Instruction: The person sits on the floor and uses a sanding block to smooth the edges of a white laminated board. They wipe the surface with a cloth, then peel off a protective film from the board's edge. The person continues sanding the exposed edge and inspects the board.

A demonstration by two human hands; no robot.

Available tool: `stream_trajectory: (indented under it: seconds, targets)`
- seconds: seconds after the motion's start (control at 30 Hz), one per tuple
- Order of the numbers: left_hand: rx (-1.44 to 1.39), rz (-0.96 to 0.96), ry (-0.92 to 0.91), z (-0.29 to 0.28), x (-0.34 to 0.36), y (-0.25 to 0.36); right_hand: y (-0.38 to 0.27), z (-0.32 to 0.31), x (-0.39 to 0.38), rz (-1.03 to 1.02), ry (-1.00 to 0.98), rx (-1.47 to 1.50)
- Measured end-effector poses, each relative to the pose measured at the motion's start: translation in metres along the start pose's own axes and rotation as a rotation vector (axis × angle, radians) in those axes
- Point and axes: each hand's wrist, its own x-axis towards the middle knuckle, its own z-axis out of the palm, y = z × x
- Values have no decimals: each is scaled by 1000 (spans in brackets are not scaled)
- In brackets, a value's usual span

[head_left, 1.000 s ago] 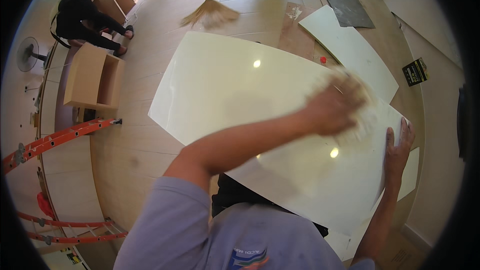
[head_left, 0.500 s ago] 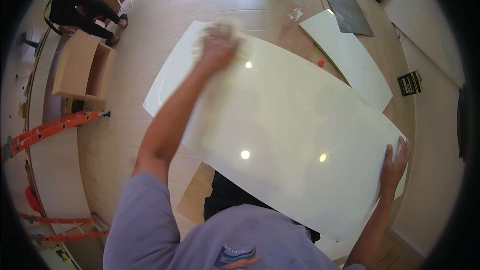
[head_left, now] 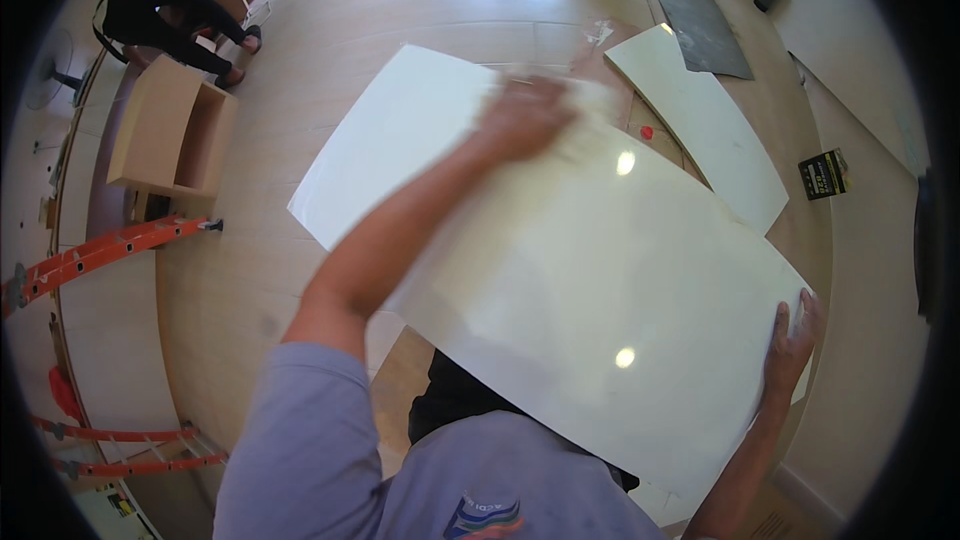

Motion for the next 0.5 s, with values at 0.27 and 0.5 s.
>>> stream_trajectory:
  seconds: [0.27, 0.5]
  targets:
    - [-171, -963, -167, 45, -179, -279, -22, 8, 2, -59, 59, -78]
    - [-966, -1551, 125, 60, -356, -286, -23, -9, -4, -54, 91, -163]
